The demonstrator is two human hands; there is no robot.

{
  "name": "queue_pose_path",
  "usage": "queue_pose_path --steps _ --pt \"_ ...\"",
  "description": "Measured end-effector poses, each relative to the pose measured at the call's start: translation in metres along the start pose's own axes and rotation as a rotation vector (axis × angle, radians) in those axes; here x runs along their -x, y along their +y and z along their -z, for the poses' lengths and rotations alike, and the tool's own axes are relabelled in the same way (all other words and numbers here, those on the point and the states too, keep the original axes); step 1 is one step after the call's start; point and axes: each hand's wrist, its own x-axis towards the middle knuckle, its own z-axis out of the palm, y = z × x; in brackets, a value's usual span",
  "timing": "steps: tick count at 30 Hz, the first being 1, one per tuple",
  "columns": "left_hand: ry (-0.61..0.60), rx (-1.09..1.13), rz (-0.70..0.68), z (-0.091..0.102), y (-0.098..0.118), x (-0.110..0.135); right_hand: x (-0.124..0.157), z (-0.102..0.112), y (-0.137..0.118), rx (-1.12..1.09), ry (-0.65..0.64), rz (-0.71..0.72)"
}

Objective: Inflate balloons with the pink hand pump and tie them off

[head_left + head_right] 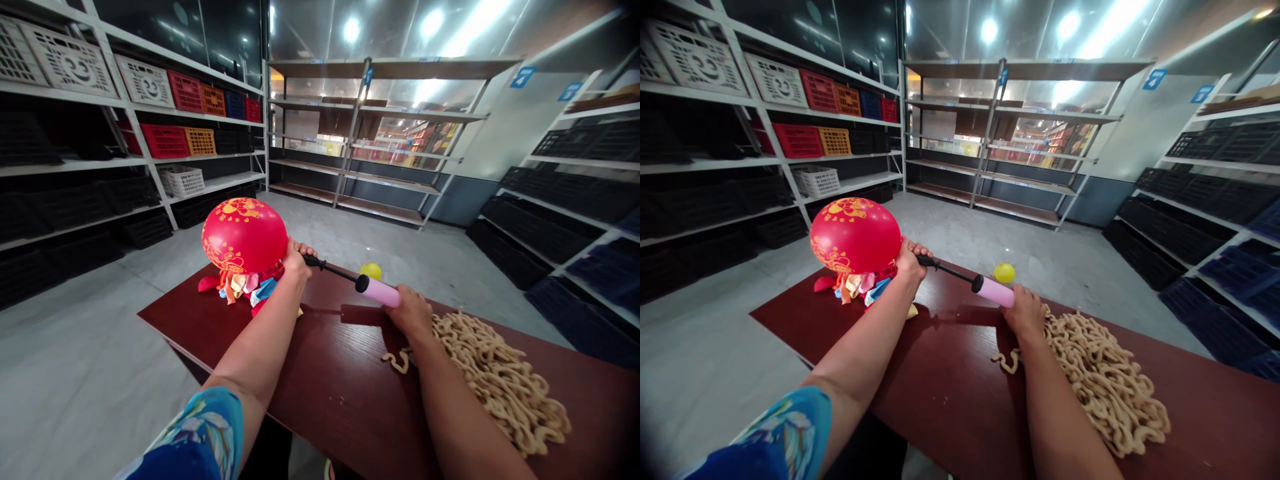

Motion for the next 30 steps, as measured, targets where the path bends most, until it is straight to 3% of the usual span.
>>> queue_pose_path --steps 6,12,17,24,30 --pt "-0.037 -0.018 0.051 -0.003 -0.020 0.012 0.007 0.007 -0.023 -0.012 0.016 0.087" --pt "-0.041 -0.070 0.151 -0.014 -0.030 0.032 0.013 0.015 -0.047 -0.088 -0.051 0.150" --pt "-0.063 -0.102 0.068 -0.014 -0.020 0.025 0.011 0.021 -0.039 -0.107 -0.067 0.152" --pt "0.019 -0.057 -0.027 -0.012 0.008 0.007 0.005 0.018 -0.012 -0.074 -0.025 0.009" --pt "0.055 -0.165 -0.018 -0.025 -0.003 0.018 0.005 0.006 -0.025 -0.137 -0.046 0.113"
